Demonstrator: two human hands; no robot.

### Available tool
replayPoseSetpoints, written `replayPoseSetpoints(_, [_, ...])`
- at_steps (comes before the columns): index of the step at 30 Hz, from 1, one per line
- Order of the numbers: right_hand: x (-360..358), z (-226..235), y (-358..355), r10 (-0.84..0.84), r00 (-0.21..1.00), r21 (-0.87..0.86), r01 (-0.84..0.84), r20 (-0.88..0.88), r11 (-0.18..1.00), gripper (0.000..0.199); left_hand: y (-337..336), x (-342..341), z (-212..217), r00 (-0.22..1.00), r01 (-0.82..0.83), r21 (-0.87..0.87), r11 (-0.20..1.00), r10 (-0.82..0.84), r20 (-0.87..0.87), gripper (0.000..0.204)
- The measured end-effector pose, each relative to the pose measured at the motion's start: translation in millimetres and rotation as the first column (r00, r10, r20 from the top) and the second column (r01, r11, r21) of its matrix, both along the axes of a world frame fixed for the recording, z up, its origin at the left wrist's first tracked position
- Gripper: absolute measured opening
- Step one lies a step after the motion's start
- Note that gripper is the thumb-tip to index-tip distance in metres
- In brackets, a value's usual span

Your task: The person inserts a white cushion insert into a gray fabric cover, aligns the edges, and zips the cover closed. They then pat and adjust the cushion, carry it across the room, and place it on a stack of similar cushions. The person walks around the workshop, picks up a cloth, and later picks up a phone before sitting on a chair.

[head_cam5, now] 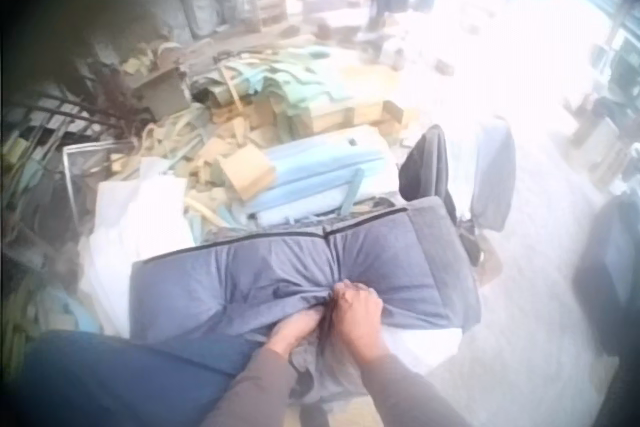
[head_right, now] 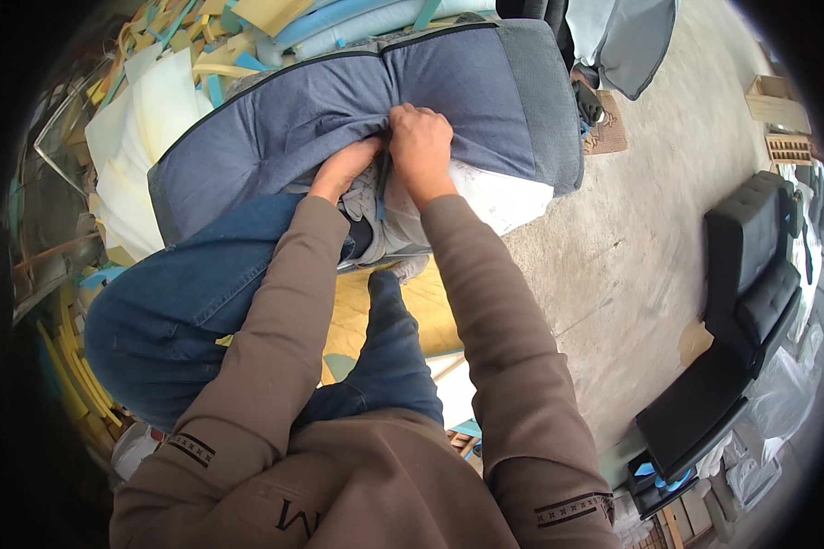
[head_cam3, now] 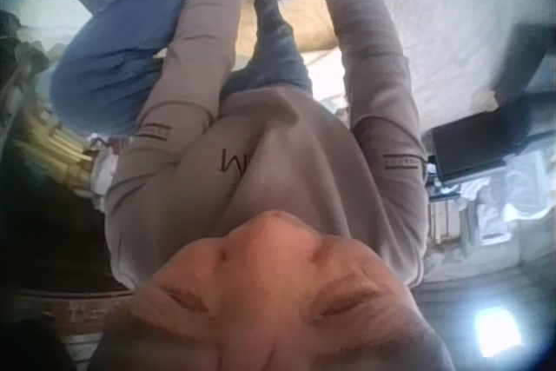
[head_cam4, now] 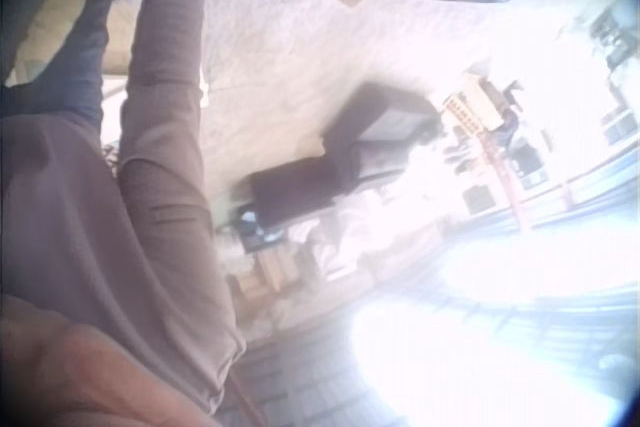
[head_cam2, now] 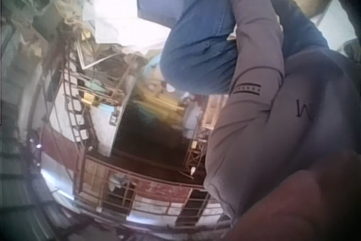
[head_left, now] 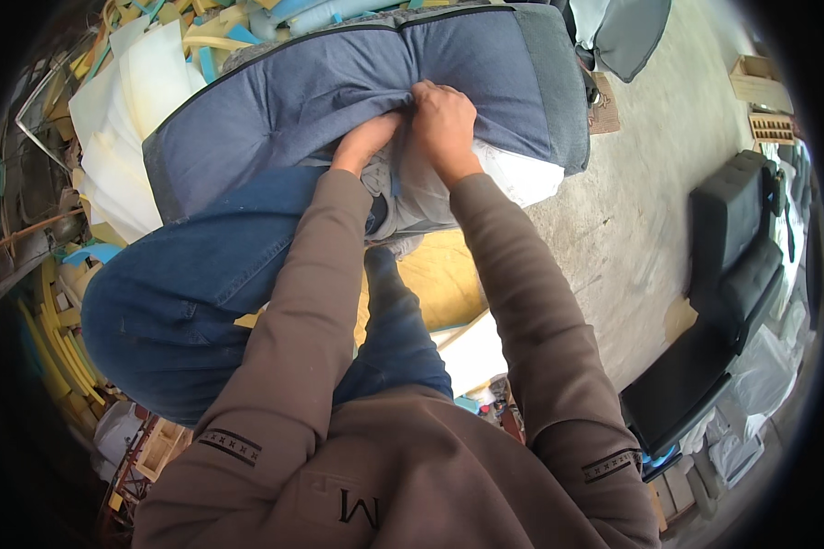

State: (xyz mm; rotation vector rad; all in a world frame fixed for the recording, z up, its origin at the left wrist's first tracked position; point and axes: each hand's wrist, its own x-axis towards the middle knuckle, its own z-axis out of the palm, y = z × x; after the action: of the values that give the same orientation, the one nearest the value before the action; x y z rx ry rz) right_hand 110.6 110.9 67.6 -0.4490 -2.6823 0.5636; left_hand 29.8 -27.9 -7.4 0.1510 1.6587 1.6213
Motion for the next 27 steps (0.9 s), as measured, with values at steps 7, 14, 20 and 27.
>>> replayPoseSetpoints(7, [-11.2, 10.3, 26.0, 0.049, 0.952, -0.276, 0.038, 0.302, 0.96, 0.032, 2.8, 14.3, -6.0, 0.552, -0.045, -0.359, 0.932, -0.277, -0.787, 0.034])
replayPoseSetpoints(14, [-22.6, 7.5, 40.0, 0.028, 0.839, -0.41, 0.237, 0.544, 0.881, 0.041, 0.1, 27.6, -9.0, 0.297, -0.15, -0.421, 0.895, -0.366, -0.882, 0.021])
replayPoseSetpoints(20, [-23.4, 12.4, 43.5, 0.088, 0.812, -0.435, 0.214, 0.576, 0.875, 0.039, 4.1, 15.1, -0.3, 0.682, 0.076, -0.502, 0.862, -0.412, -0.604, 0.031])
replayPoseSetpoints(27, [-29.0, -6.7, 41.3, 0.103, 0.765, -0.481, 0.289, 0.636, 0.828, 0.035, 10.6, -4.0, 11.5, 0.754, 0.192, -0.668, 0.719, -0.543, -0.369, 0.037])
